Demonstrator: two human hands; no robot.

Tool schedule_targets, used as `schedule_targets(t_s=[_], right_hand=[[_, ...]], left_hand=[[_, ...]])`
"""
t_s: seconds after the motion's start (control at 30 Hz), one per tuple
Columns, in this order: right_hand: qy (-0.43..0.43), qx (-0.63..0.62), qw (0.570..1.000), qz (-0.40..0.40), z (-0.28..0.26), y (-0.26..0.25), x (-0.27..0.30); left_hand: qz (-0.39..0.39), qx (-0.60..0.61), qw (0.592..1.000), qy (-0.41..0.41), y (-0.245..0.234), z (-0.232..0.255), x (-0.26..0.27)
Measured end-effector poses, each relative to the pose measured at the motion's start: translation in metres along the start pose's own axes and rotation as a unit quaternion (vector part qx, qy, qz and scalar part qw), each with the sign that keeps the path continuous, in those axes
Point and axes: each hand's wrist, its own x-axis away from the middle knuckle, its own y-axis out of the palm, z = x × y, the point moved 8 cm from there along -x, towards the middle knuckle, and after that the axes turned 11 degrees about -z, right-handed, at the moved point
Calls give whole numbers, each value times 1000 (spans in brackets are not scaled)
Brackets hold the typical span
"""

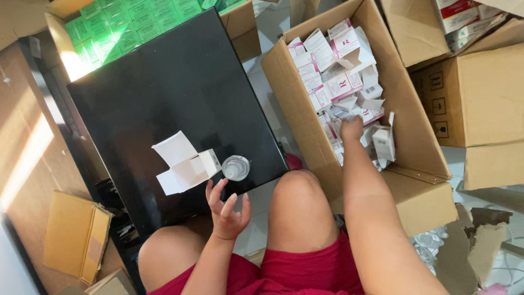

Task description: The person sits on the floor and repeatedly picks up small white boxes and plastic-wrapped bottles from a cardboard box. They place the bottles into the boxes, close the flaps, and then place the completed boxes onto a nearby shelf.

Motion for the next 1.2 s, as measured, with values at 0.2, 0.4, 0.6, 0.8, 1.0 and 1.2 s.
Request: schedule_targets(t_s=[0.2,0.4,0.6,0.8,1.0,1.2], right_hand=[[-32,-183,977,107,11,-46,45],[-91,-621,767,132,-73,-165,102],[-499,-407,762,69,-274,-253,345],[-588,-241,759,-142,-319,-164,517],[-454,-58,826,-328,-258,-37,465],[-411,-134,884,-179,-239,-10,389]], left_hand=[[21,-8,1000,17,-9,7,6],[84,69,993,-50,-21,-1,17],[104,78,989,-64,-77,36,25],[111,278,952,63,-132,67,63],[-38,194,973,-120,-105,20,107],[-80,227,913,-330,-73,-47,141]])
